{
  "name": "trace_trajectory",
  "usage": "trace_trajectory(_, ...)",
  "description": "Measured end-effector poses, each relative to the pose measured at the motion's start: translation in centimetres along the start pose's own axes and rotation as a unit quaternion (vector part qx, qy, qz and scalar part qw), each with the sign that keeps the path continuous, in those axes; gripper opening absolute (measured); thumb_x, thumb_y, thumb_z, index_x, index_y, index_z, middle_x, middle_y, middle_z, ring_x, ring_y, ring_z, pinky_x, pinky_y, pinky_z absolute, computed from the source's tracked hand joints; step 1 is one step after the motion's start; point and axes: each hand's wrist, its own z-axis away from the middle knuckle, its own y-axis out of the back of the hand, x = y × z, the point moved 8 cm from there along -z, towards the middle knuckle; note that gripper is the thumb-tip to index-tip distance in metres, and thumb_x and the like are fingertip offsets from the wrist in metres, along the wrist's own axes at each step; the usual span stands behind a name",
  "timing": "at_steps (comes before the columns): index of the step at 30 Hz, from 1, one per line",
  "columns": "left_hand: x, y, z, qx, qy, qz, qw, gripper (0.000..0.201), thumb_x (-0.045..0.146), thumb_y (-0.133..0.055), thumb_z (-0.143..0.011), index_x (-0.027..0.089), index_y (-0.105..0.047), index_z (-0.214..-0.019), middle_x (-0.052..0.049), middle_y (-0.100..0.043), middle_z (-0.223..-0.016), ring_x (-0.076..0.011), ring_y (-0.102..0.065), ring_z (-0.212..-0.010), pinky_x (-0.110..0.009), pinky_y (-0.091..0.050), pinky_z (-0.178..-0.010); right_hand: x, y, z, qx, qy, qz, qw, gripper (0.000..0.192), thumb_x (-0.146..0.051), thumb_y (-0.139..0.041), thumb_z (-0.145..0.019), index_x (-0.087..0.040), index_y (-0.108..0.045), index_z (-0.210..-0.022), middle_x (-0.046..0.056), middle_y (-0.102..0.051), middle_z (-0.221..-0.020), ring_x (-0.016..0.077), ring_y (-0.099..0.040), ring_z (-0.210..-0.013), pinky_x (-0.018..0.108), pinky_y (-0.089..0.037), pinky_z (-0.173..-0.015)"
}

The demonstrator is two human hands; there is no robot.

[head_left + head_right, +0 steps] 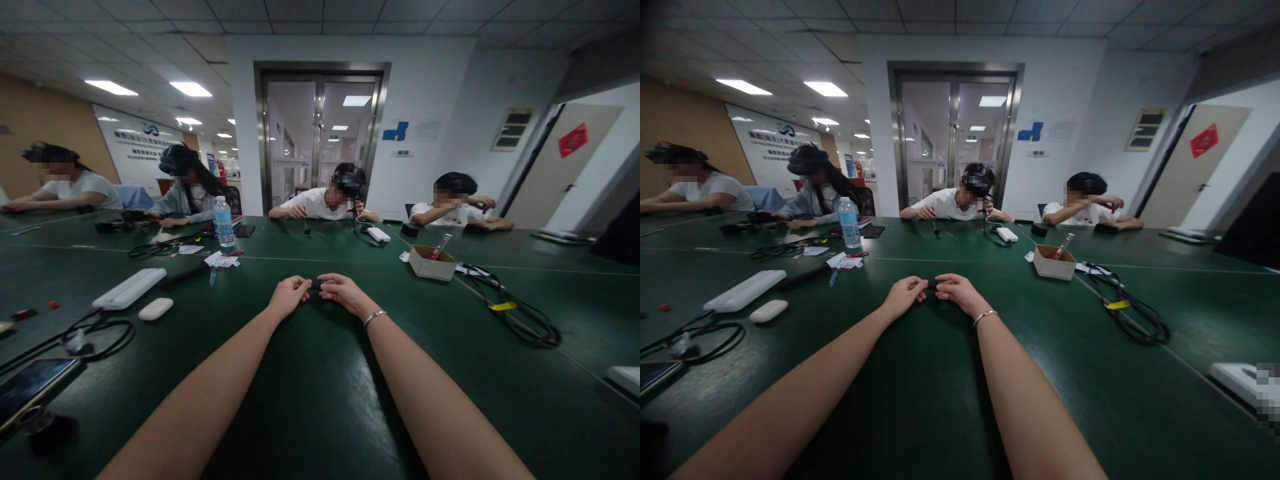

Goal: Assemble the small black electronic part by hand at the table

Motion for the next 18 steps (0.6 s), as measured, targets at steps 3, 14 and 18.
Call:
trace_trajectory(3,-0.03,-0.09,0.03,-0.004,0.001,0.006,1.0,0.03,0.041,-0.055,-0.076,0.017,-0.059,-0.092,-0.003,-0.065,-0.07,-0.0137,-0.06,-0.063,-0.025,-0.045,-0.062,0.14,0.17,-0.15,0.004,-0.005,-0.005,1.0,0.024,0.0,-0.06,-0.074,-0.01,-0.06,-0.096,0.007,-0.064,-0.08,0.0105,-0.064,-0.062,0.017,-0.054,-0.059)
trace_trajectory(14,-0.53,-0.26,-0.3,-0.008,0.003,-0.006,1.0,0.033,0.047,-0.048,-0.078,0.017,-0.058,-0.087,-0.003,-0.063,-0.069,-0.0142,-0.059,-0.063,-0.026,-0.044,-0.063,0.07,0.14,-0.26,-0.022,0.031,-0.028,0.999,0.027,0.0,-0.064,-0.069,-0.013,-0.062,-0.093,0.002,-0.06,-0.077,0.0111,-0.064,-0.064,0.019,-0.055,-0.061)
trace_trajectory(18,-0.66,-0.32,-0.36,-0.012,0.003,-0.011,1.0,0.036,0.049,-0.048,-0.077,0.016,-0.059,-0.087,-0.003,-0.064,-0.071,-0.0146,-0.059,-0.064,-0.026,-0.044,-0.064,0.32,0.44,-0.49,-0.015,0.027,-0.037,0.999,0.017,-0.004,-0.064,-0.072,-0.013,-0.061,-0.087,0.002,-0.06,-0.077,0.011,-0.064,-0.061,0.02,-0.055,-0.059)
